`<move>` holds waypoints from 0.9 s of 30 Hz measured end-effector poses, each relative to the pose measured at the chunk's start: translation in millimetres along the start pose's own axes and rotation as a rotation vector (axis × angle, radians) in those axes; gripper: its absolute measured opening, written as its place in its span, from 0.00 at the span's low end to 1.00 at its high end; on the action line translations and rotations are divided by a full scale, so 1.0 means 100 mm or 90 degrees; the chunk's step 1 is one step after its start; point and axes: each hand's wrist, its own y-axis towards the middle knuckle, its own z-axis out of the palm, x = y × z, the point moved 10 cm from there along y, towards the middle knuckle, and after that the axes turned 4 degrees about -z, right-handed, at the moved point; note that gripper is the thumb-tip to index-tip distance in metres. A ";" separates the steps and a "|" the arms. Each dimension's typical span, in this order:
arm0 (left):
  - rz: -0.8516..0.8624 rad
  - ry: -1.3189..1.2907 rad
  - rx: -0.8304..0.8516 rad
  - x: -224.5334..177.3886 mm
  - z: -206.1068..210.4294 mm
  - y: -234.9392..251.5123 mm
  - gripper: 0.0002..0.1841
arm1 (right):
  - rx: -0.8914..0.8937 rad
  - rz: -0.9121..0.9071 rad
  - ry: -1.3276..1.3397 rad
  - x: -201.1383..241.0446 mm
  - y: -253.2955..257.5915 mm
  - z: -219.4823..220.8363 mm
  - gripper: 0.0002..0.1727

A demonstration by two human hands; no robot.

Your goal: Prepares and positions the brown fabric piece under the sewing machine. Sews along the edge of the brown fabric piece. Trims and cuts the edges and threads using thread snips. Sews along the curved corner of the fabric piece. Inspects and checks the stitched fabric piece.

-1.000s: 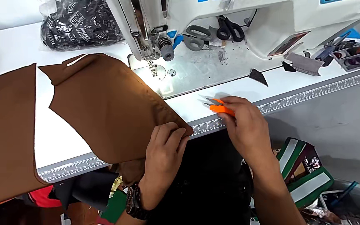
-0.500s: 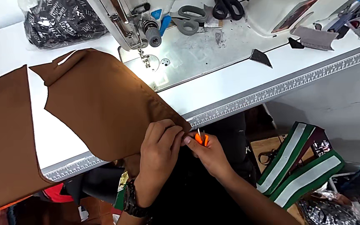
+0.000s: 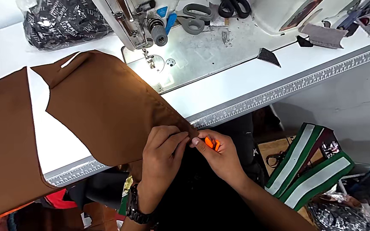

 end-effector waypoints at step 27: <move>-0.060 0.018 0.028 0.07 0.05 0.11 0.07 | 0.065 0.071 0.266 0.04 -0.25 0.08 0.26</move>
